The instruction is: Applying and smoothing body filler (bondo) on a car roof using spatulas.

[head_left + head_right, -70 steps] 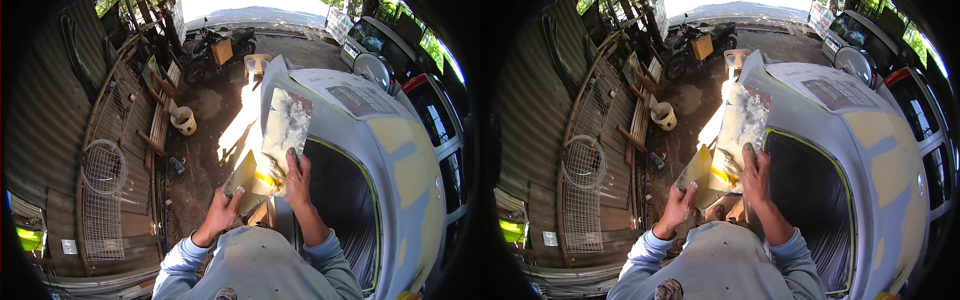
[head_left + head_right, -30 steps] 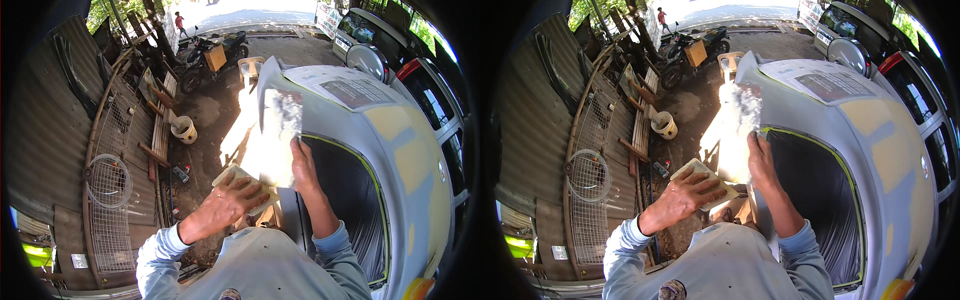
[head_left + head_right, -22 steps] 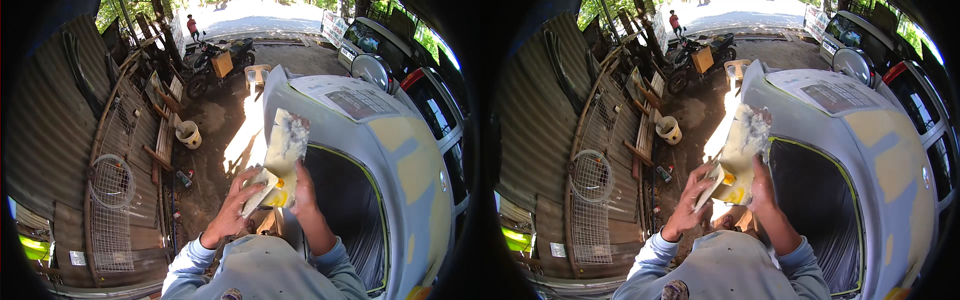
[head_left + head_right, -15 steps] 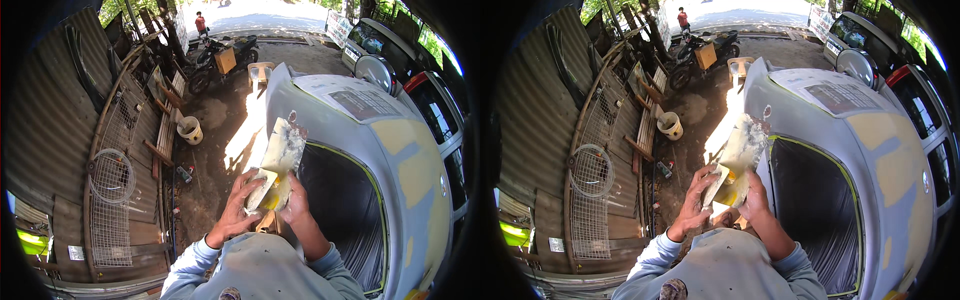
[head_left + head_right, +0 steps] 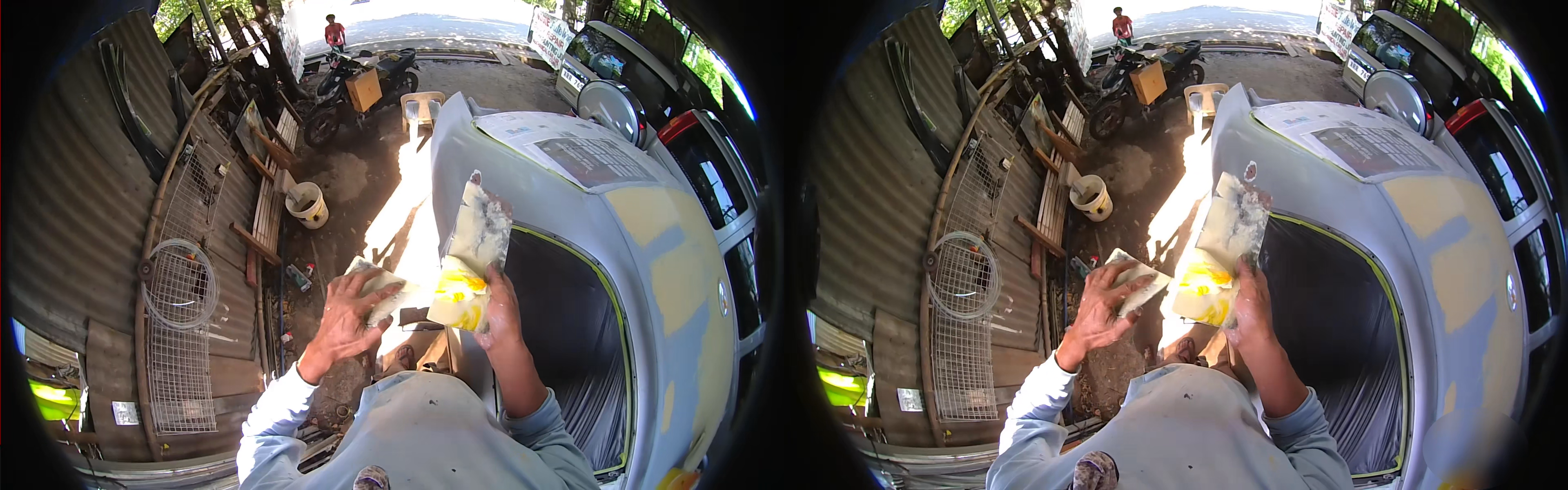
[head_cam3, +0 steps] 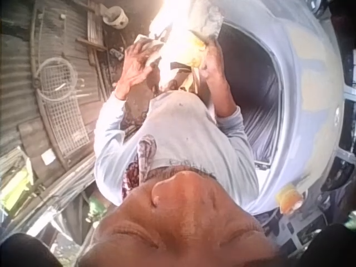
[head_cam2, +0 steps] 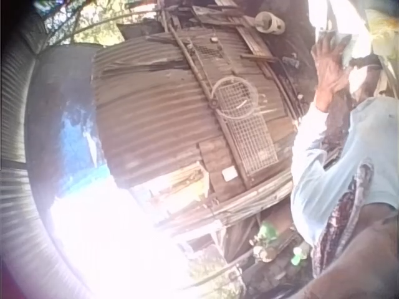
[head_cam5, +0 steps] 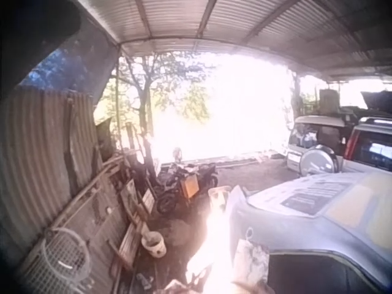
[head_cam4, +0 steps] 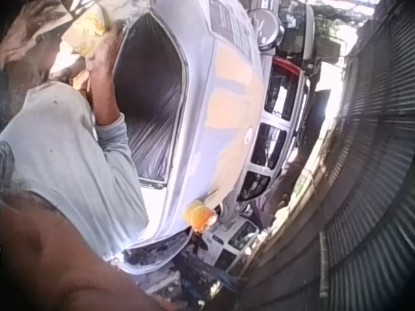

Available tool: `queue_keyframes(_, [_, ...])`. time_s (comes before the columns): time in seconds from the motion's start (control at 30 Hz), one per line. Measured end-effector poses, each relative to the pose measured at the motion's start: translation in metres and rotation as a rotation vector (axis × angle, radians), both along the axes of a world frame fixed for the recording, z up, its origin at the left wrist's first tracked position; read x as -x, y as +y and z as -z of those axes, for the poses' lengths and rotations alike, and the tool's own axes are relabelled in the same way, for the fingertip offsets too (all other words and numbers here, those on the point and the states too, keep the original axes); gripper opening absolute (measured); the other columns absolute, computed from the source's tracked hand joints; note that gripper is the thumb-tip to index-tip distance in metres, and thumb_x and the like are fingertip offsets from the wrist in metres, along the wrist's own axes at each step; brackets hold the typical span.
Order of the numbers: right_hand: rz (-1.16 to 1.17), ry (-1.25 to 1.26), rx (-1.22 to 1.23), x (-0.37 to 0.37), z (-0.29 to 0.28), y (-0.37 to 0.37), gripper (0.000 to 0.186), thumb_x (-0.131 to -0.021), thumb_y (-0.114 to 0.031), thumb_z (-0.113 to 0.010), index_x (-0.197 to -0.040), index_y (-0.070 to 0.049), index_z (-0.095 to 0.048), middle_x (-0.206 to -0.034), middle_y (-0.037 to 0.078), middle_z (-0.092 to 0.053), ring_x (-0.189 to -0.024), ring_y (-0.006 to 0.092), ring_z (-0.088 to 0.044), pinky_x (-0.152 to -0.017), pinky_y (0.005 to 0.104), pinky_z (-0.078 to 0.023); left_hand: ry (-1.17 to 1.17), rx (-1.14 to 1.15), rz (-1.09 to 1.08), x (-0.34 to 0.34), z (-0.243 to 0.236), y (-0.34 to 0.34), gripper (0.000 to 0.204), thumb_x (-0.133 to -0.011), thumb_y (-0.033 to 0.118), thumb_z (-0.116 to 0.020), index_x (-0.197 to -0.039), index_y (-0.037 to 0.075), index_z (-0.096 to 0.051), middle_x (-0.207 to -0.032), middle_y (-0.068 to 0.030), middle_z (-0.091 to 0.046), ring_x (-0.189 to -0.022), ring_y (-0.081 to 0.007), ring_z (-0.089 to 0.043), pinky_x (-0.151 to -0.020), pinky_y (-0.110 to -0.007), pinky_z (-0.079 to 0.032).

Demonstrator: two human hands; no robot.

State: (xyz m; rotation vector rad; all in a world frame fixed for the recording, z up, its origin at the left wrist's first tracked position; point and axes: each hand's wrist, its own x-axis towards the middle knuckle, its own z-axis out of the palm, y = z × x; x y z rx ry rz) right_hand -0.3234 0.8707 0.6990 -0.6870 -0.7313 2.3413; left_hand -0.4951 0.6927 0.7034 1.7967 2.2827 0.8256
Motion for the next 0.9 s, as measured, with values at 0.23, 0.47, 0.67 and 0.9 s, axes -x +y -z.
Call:
queue_keyframes(0.23, [0.036,-0.256,-0.561,0.005,0.028,0.018,0.040,-0.104,-0.030,-0.043,-0.126,0.002,-0.051,-0.115,0.011,-0.062,-0.099,0.0178,-0.064,-0.084,0.0307,-0.054,-0.002,0.020,0.240,-0.022,-0.048,0.030,0.052,-0.075,0.035,-0.063,-0.125,0.022,-0.065,-0.128,-0.0133,-0.056,-0.121,-0.0349,-0.049,-0.102,-0.053,-0.035])
queue_keyframes(0.47, [-0.170,-0.206,-0.386,-0.003,-0.001,0.014,0.056,-0.104,-0.036,-0.038,-0.138,0.009,-0.041,-0.134,0.019,-0.049,-0.123,0.0215,-0.047,-0.107,0.0324,-0.035,0.031,-0.061,0.260,-0.023,-0.056,0.041,0.046,-0.077,0.027,-0.064,-0.121,0.015,-0.066,-0.120,-0.0140,-0.060,-0.114,-0.0320,-0.054,-0.095,-0.048,-0.038])
queue_keyframes(0.67, [-0.182,-0.240,-0.376,-0.008,-0.009,0.015,0.044,-0.104,-0.032,-0.041,-0.129,0.004,-0.048,-0.119,0.013,-0.059,-0.100,0.0165,-0.061,-0.086,0.0306,-0.052,0.023,-0.029,0.253,-0.019,-0.057,0.049,0.049,-0.075,0.032,-0.067,-0.121,0.018,-0.066,-0.125,-0.0132,-0.058,-0.118,-0.0328,-0.051,-0.096,-0.050,-0.036])
queue_keyframes(0.9, [-0.090,-0.357,-0.681,0.002,-0.016,0.017,0.037,-0.105,-0.030,-0.036,-0.097,0.002,-0.053,-0.079,-0.002,-0.038,-0.075,0.0075,-0.030,-0.066,0.0275,-0.033,0.227,0.075,0.289,-0.049,-0.057,0.039,0.058,-0.070,0.037,-0.064,-0.126,0.022,-0.065,-0.135,-0.0115,-0.054,-0.123,-0.0386,-0.048,-0.106,-0.062,-0.025])
